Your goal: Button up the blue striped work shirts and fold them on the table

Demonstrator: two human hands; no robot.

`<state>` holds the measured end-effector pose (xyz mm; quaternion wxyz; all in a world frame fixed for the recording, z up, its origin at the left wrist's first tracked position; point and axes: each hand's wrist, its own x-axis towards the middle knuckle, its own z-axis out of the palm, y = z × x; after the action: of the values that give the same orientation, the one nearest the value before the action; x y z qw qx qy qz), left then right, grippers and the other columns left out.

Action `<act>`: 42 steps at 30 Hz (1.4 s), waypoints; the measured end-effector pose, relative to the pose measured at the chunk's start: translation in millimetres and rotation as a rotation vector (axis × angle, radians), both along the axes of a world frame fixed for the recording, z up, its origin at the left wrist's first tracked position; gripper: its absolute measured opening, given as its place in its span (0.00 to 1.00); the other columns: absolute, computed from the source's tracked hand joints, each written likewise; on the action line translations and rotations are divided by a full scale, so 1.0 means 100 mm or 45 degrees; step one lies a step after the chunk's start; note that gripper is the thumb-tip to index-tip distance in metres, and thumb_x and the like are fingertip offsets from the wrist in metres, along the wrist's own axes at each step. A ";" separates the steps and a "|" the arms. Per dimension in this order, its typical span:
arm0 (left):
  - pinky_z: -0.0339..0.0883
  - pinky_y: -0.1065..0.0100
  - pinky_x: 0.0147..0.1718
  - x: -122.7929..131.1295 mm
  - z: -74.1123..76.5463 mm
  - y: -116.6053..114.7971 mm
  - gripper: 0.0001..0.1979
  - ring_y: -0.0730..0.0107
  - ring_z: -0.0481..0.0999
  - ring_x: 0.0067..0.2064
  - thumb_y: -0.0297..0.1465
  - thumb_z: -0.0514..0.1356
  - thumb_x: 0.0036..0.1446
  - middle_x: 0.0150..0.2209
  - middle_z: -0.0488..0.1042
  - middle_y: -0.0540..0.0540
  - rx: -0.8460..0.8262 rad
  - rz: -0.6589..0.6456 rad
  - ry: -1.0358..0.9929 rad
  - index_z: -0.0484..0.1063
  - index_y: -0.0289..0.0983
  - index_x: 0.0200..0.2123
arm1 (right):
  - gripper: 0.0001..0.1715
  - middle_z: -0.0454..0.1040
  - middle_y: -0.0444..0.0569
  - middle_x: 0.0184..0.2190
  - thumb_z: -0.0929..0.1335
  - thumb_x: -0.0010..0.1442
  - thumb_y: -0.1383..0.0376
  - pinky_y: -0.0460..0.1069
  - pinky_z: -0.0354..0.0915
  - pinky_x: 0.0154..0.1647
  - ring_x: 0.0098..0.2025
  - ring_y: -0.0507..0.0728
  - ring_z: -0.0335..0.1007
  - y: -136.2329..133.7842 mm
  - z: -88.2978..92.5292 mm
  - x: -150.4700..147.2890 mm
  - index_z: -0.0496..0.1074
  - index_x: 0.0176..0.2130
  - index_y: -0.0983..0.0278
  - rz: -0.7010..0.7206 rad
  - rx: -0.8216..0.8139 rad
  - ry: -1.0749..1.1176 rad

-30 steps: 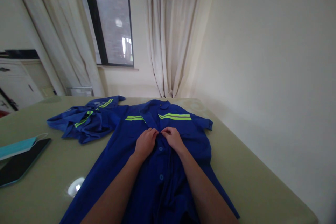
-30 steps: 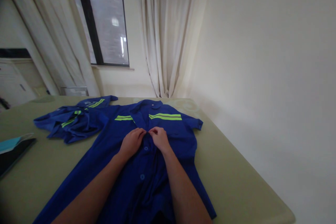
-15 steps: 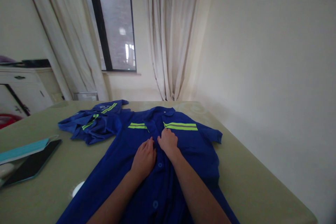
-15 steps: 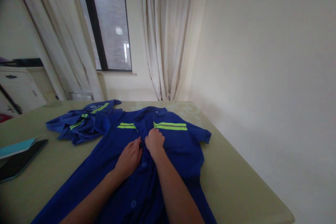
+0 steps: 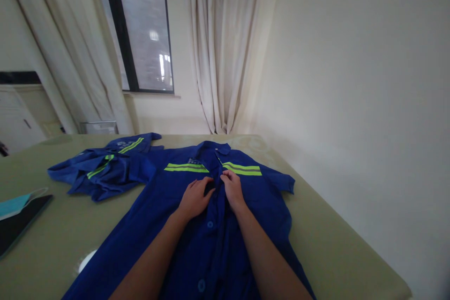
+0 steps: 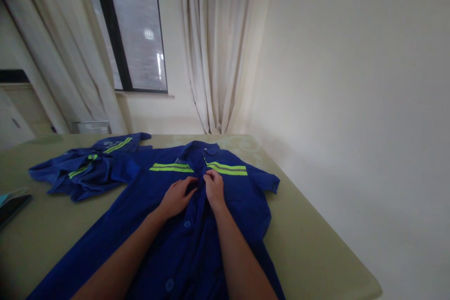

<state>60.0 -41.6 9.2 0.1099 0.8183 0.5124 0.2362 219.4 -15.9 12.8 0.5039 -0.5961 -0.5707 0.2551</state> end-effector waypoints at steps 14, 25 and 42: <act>0.65 0.47 0.50 -0.03 0.17 0.03 0.22 0.46 0.71 0.56 0.29 0.54 0.64 0.57 0.74 0.37 0.156 0.408 0.401 0.70 0.40 0.60 | 0.22 0.81 0.50 0.42 0.69 0.60 0.45 0.52 0.66 0.41 0.44 0.63 0.78 -0.37 0.23 -0.26 0.79 0.44 0.56 0.053 -0.330 -0.719; 0.62 0.61 0.43 -0.17 0.12 0.13 0.13 0.58 0.75 0.51 0.32 0.54 0.68 0.48 0.77 0.44 0.137 0.436 0.222 0.78 0.45 0.47 | 0.11 0.74 0.54 0.49 0.66 0.63 0.63 0.50 0.66 0.39 0.48 0.60 0.74 -0.12 0.16 -0.51 0.73 0.46 0.60 0.064 -0.116 -0.976; 0.66 0.63 0.44 -0.26 0.11 0.29 0.06 0.61 0.77 0.48 0.30 0.57 0.65 0.46 0.78 0.47 0.075 0.343 -0.136 0.74 0.42 0.41 | 0.14 0.80 0.49 0.37 0.66 0.60 0.64 0.48 0.68 0.39 0.35 0.56 0.74 0.13 -0.09 -0.36 0.79 0.42 0.64 0.336 0.232 -0.046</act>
<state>34.5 -12.4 20.0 0.0803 0.7313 0.6038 0.3069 183.3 -2.6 4.0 0.5075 -0.4725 -0.6738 0.2554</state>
